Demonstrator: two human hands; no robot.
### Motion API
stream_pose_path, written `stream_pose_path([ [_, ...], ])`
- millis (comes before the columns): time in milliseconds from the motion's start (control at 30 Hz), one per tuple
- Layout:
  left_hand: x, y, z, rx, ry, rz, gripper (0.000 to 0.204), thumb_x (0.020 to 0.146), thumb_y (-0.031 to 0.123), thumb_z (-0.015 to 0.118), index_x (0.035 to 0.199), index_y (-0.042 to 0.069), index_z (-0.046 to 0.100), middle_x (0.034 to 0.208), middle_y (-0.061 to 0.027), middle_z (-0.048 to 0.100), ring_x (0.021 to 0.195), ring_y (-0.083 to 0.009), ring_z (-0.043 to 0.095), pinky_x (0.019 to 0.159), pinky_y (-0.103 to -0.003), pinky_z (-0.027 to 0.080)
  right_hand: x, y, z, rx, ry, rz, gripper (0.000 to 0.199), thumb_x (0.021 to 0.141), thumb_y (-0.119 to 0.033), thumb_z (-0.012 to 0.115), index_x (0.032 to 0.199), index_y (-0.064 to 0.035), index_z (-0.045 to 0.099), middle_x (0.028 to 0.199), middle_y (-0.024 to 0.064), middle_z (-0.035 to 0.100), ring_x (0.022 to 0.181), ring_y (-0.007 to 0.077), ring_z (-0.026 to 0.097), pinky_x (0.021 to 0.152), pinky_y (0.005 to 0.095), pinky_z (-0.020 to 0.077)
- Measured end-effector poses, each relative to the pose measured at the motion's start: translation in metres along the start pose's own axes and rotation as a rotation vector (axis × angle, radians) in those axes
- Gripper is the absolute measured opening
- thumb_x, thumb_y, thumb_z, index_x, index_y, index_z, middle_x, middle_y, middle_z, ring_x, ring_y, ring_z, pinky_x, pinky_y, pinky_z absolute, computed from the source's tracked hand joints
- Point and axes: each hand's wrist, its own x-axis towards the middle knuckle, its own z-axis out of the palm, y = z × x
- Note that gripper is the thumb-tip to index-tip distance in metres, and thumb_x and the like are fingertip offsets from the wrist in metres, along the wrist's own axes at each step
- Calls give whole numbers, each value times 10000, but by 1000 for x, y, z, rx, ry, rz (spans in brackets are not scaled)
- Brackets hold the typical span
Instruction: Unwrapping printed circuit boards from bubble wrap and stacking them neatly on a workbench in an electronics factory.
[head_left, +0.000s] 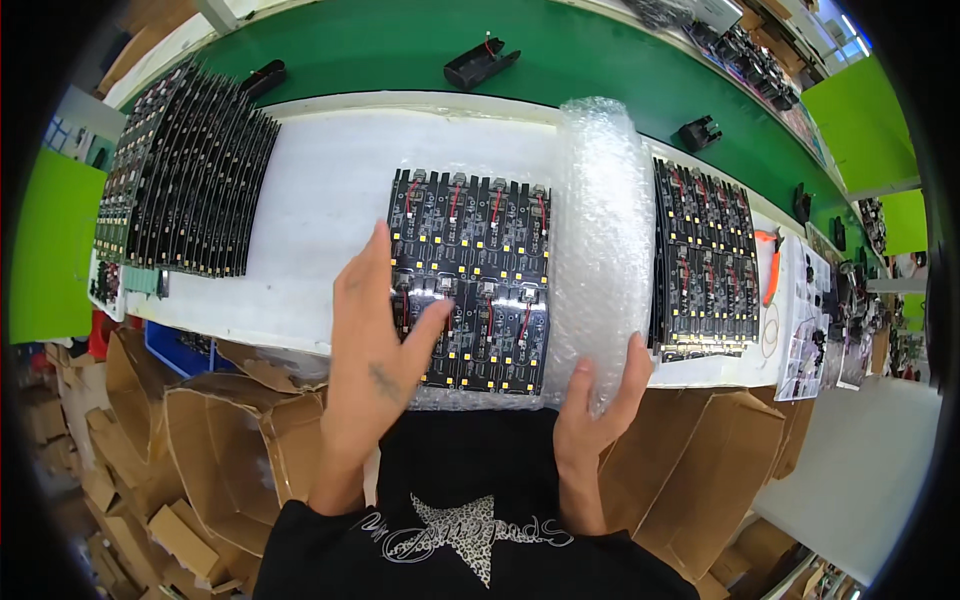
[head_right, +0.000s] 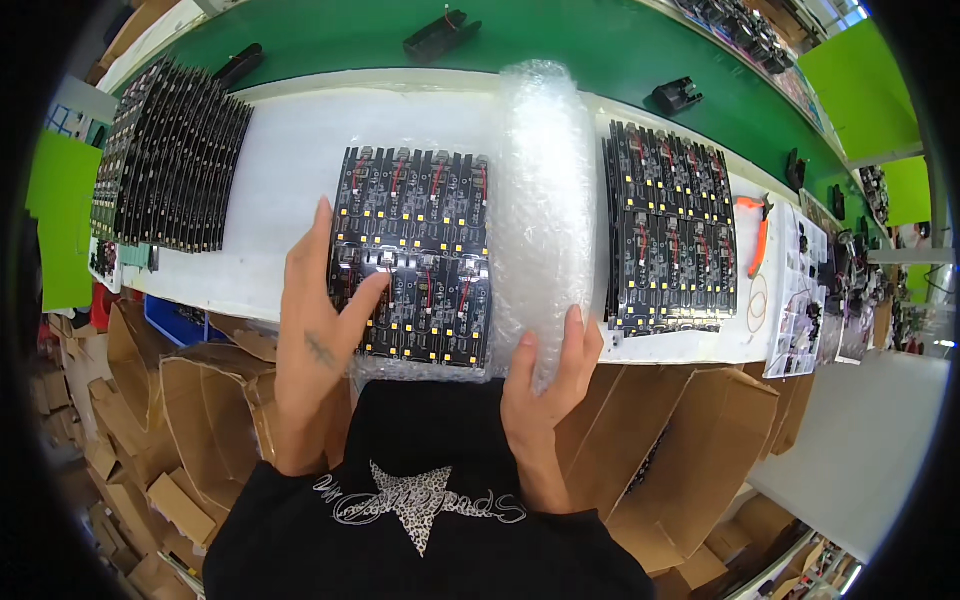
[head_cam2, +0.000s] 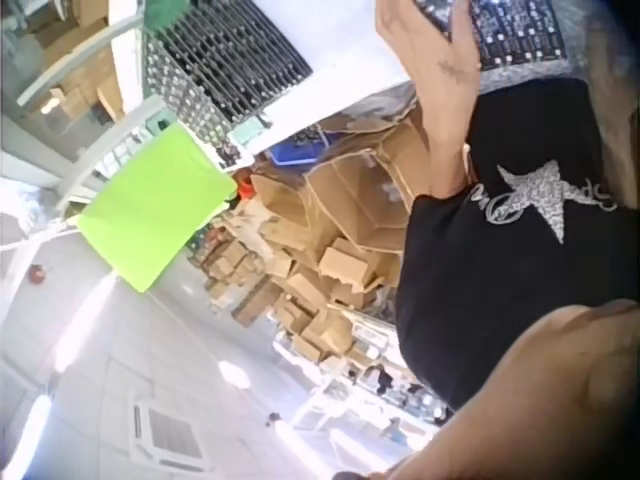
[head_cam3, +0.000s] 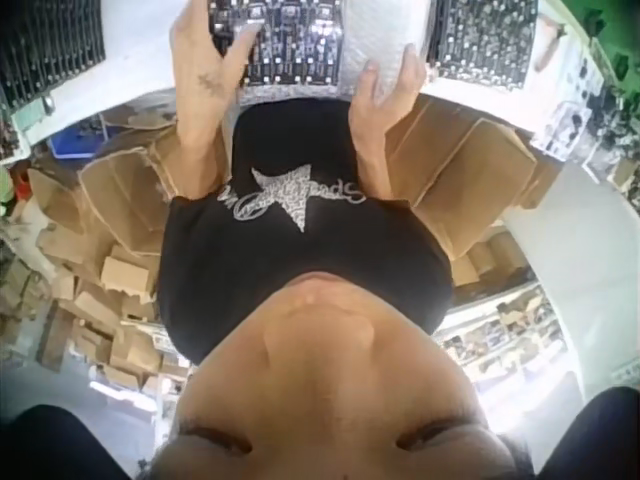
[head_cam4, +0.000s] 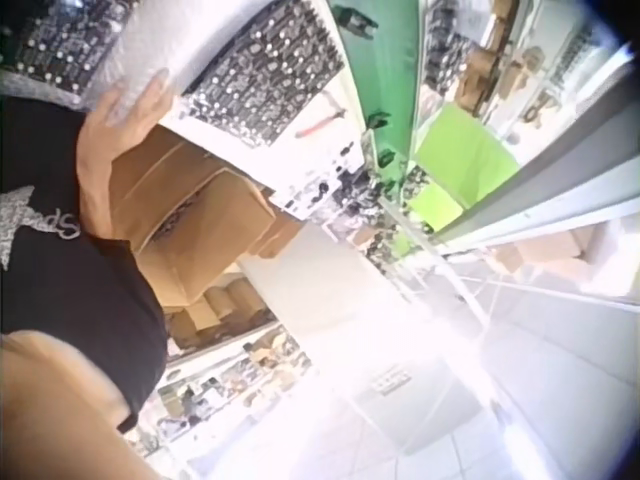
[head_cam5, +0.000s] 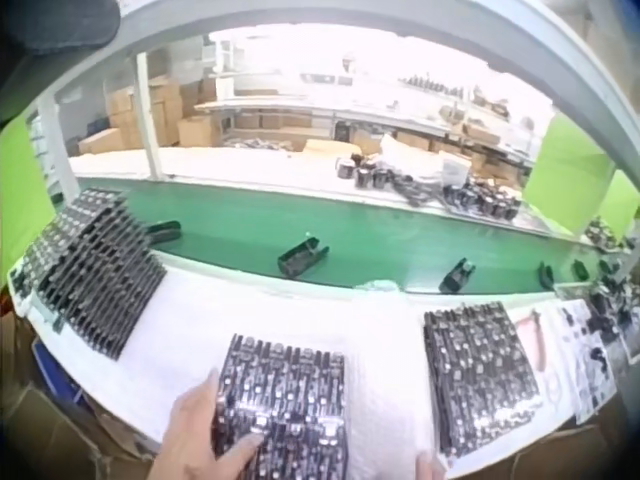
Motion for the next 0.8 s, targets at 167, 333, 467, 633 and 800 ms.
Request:
stream_pose_path([
  [167,-8,-4,-6,-138,79,-57,574,777,16,688,1316,-12,494,1223,-173,569,1116,-295,537,962,-379,418,6,4,0,22,-37,-1,527,809,54,625,1314,18,480,1240,280,490,1103,421,519,929,451,421],
  [333,-8,-1,-7,-790,42,-236,417,868,-64,581,1280,-48,511,1095,-141,628,924,-124,612,781,-219,499,11,2,-3,65,-52,-11,523,811,51,628,1313,24,481,1223,279,504,1093,417,526,915,437,437],
  [467,-8,-9,-43,-734,-29,-352,491,844,-63,605,1321,-62,489,1094,-136,641,903,-129,626,791,-227,502,13,7,-4,132,-49,31,521,812,38,639,1311,14,491,1221,278,509,1084,405,539,886,419,460],
  [633,11,1,-80,-687,195,-87,498,859,52,598,1320,-89,474,1293,-191,550,1115,-197,571,989,-313,432,14,13,-5,138,-31,12,549,800,8,670,1321,-66,515,1232,254,498,1007,384,595,791,371,509],
  [800,41,65,-24,-825,-66,65,512,857,76,606,1317,-102,470,1297,-192,532,1146,-212,551,999,-305,410,14,16,-11,216,-136,98,566,777,-2,689,1309,-104,524,1263,242,482,973,389,616,745,372,526],
])
